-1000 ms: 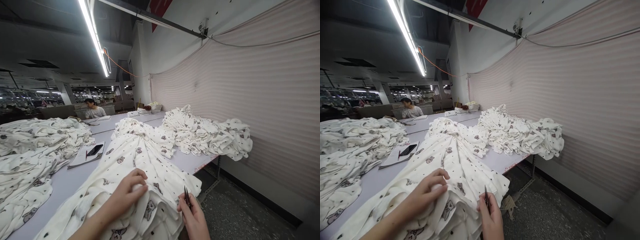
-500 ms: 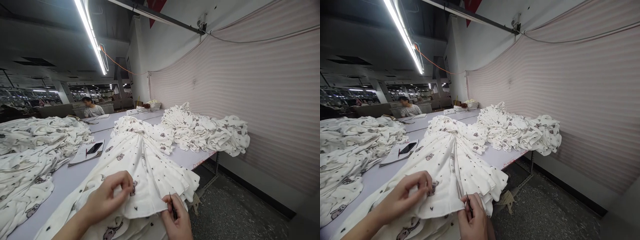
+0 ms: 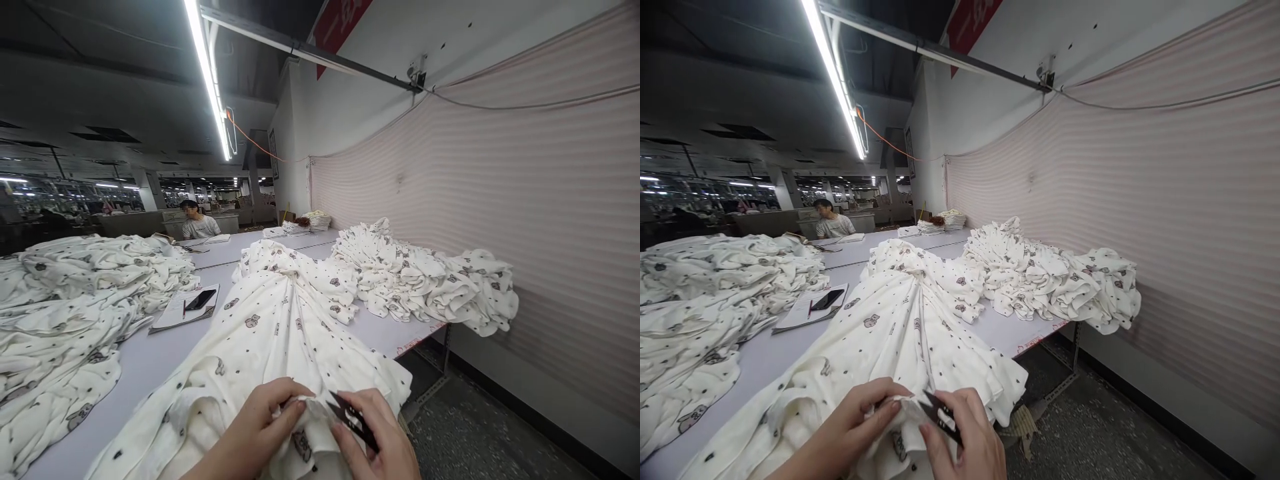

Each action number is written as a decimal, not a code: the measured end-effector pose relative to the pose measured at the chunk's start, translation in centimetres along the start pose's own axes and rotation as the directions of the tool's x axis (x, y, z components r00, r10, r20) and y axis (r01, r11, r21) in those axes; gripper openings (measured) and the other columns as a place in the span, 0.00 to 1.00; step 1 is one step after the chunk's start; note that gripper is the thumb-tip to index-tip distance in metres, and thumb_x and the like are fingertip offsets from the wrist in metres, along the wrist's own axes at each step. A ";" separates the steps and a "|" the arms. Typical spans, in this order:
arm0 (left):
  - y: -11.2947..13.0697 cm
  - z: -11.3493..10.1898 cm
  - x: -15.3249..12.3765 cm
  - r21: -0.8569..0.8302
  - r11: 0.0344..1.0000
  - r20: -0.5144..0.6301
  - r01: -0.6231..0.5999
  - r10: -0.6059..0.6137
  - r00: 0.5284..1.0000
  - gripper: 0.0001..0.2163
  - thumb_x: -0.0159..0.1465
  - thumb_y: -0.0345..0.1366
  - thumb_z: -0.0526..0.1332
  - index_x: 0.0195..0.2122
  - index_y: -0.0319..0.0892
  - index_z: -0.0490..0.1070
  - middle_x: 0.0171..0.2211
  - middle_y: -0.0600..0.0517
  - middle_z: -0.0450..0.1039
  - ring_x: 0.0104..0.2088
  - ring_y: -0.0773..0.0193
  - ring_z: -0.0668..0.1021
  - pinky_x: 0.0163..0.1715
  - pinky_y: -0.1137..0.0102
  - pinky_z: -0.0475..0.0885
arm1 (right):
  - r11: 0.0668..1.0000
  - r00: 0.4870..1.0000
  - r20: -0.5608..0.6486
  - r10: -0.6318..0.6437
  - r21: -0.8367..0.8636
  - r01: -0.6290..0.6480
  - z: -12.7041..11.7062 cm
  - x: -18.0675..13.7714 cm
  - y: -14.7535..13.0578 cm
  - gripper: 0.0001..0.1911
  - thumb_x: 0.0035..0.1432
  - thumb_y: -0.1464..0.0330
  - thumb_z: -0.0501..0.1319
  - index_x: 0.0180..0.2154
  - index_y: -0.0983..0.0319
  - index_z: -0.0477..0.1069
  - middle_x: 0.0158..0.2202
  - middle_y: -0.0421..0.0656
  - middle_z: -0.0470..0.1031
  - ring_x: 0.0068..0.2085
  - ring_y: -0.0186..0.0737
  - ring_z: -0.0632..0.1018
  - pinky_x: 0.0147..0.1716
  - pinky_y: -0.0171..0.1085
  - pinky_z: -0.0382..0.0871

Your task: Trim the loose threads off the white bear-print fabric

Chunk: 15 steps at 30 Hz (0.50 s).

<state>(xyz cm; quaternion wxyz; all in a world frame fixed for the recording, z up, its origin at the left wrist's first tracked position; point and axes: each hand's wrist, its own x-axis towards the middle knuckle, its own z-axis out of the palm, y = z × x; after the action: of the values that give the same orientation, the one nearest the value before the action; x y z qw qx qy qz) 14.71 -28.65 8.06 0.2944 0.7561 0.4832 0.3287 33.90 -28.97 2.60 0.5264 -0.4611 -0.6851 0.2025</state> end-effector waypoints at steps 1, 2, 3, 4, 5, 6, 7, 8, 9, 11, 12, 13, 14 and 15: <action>0.0 0.1 0.0 -0.007 1.000 -0.019 -0.007 0.007 1.000 0.10 0.66 0.38 0.54 0.40 0.46 0.75 0.37 0.53 0.78 0.39 0.62 0.78 0.41 0.74 0.69 | 1.000 1.000 -0.012 -0.010 -0.020 0.010 0.1 -0.3 -0.1 0.13 0.58 0.58 0.58 0.43 0.52 0.73 0.34 0.40 0.75 0.31 0.39 0.77 0.21 0.29 0.65; 0.0 0.3 0.0 -0.002 1.000 -0.030 -0.015 0.015 0.999 0.10 0.66 0.37 0.54 0.40 0.46 0.75 0.36 0.52 0.78 0.39 0.62 0.78 0.40 0.73 0.70 | 0.999 1.000 -0.022 -0.015 -0.053 0.014 0.3 -0.5 -0.2 0.13 0.59 0.57 0.57 0.43 0.51 0.74 0.34 0.41 0.76 0.31 0.39 0.78 0.20 0.29 0.65; 0.0 0.4 0.0 0.013 1.000 -0.039 -0.027 0.028 0.999 0.10 0.66 0.37 0.54 0.40 0.46 0.76 0.35 0.52 0.78 0.38 0.62 0.78 0.40 0.73 0.70 | 0.996 0.999 -0.030 -0.018 -0.087 0.016 0.5 -0.7 -0.2 0.13 0.60 0.57 0.57 0.43 0.51 0.75 0.33 0.41 0.77 0.32 0.41 0.78 0.19 0.29 0.65; 0.0 0.6 -0.1 0.037 0.998 -0.047 -0.041 0.042 0.998 0.10 0.65 0.37 0.54 0.39 0.46 0.76 0.34 0.52 0.78 0.37 0.61 0.78 0.39 0.72 0.70 | 0.994 0.999 -0.034 -0.021 -0.112 0.017 0.7 -0.8 -0.3 0.13 0.60 0.57 0.57 0.42 0.51 0.76 0.32 0.42 0.77 0.33 0.42 0.79 0.19 0.30 0.65; -0.1 0.7 -0.1 0.067 0.996 -0.054 -0.061 0.065 0.996 0.10 0.65 0.36 0.54 0.39 0.46 0.76 0.33 0.51 0.77 0.36 0.61 0.78 0.37 0.72 0.70 | 0.992 0.999 -0.035 -0.016 -0.122 0.012 0.9 -0.9 -0.3 0.13 0.60 0.56 0.57 0.41 0.52 0.77 0.32 0.43 0.78 0.33 0.43 0.79 0.18 0.30 0.64; -0.3 0.8 -0.2 0.101 0.991 -0.063 -0.084 0.091 0.994 0.10 0.65 0.35 0.54 0.39 0.46 0.76 0.31 0.51 0.76 0.34 0.62 0.78 0.35 0.72 0.70 | 0.993 0.999 -0.036 -0.007 -0.116 0.002 1.0 -0.8 -0.2 0.13 0.60 0.56 0.57 0.40 0.52 0.77 0.32 0.43 0.78 0.33 0.43 0.79 0.18 0.30 0.64; -0.5 0.9 -0.4 0.135 0.984 -0.076 -0.113 0.124 0.989 0.10 0.65 0.34 0.54 0.40 0.46 0.75 0.30 0.51 0.74 0.32 0.63 0.77 0.33 0.72 0.70 | 0.996 0.999 -0.035 0.007 -0.093 -0.010 0.9 -0.8 -0.1 0.14 0.60 0.56 0.56 0.39 0.52 0.78 0.32 0.44 0.78 0.32 0.43 0.79 0.19 0.30 0.65; -0.7 1.0 -0.5 0.168 0.975 -0.092 -0.146 0.163 0.982 0.11 0.65 0.33 0.53 0.41 0.45 0.75 0.30 0.51 0.73 0.30 0.63 0.76 0.30 0.73 0.70 | 0.998 0.999 -0.026 0.025 -0.054 -0.026 0.8 -0.7 0.0 0.14 0.60 0.56 0.57 0.38 0.53 0.78 0.31 0.44 0.78 0.32 0.43 0.79 0.22 0.30 0.67; -1.0 1.1 -0.7 0.198 0.963 -0.103 -0.183 0.207 0.973 0.11 0.65 0.32 0.53 0.42 0.45 0.74 0.30 0.51 0.71 0.29 0.64 0.76 0.29 0.73 0.69 | 0.999 0.999 -0.004 0.050 -0.006 -0.050 0.6 -0.5 0.2 0.14 0.59 0.55 0.57 0.37 0.53 0.79 0.31 0.43 0.79 0.32 0.43 0.79 0.25 0.31 0.68; -1.6 1.2 -1.0 0.245 0.933 -0.112 -0.264 0.297 0.948 0.13 0.65 0.29 0.51 0.45 0.45 0.72 0.31 0.50 0.70 0.29 0.64 0.75 0.28 0.73 0.69 | 0.990 0.992 0.067 0.104 0.090 -0.110 0.0 -0.4 0.5 0.14 0.57 0.55 0.59 0.35 0.54 0.79 0.30 0.43 0.79 0.32 0.42 0.79 0.30 0.32 0.70; -1.8 1.3 -1.1 0.262 0.918 -0.110 -0.298 0.335 0.936 0.13 0.65 0.28 0.51 0.46 0.45 0.71 0.32 0.49 0.70 0.30 0.64 0.75 0.29 0.72 0.70 | 0.982 0.987 0.106 0.124 0.127 -0.137 -0.3 -0.3 0.6 0.14 0.56 0.55 0.60 0.35 0.55 0.80 0.30 0.43 0.79 0.33 0.43 0.79 0.32 0.33 0.70; -1.9 1.3 -1.2 0.273 0.906 -0.105 -0.324 0.363 0.926 0.14 0.65 0.27 0.51 0.47 0.45 0.70 0.32 0.49 0.70 0.31 0.63 0.75 0.30 0.72 0.70 | 0.975 0.980 0.141 0.139 0.153 -0.160 -0.6 -0.2 0.6 0.13 0.55 0.56 0.61 0.34 0.55 0.80 0.31 0.43 0.80 0.34 0.43 0.79 0.33 0.33 0.70; -2.0 1.4 -1.2 0.279 0.899 -0.099 -0.338 0.377 0.921 0.15 0.64 0.26 0.51 0.47 0.45 0.70 0.32 0.49 0.70 0.32 0.63 0.75 0.31 0.72 0.71 | 0.969 0.974 0.172 0.146 0.172 -0.176 -0.8 -0.1 0.5 0.13 0.54 0.56 0.62 0.35 0.55 0.80 0.32 0.43 0.80 0.35 0.44 0.79 0.33 0.33 0.70; -2.0 1.4 -1.2 0.280 0.897 -0.094 -0.343 0.381 0.920 0.15 0.64 0.25 0.51 0.47 0.45 0.70 0.33 0.49 0.70 0.32 0.63 0.75 0.31 0.71 0.71 | 0.966 0.970 0.197 0.144 0.184 -0.181 -0.9 -0.1 0.4 0.12 0.54 0.56 0.63 0.35 0.54 0.80 0.32 0.43 0.80 0.36 0.44 0.79 0.34 0.33 0.70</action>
<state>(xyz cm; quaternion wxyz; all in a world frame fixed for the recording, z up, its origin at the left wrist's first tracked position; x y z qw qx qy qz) 14.37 -29.23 5.43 0.0911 0.8385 0.3928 0.3666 34.91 -29.04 2.63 0.4868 -0.4400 -0.6663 0.3543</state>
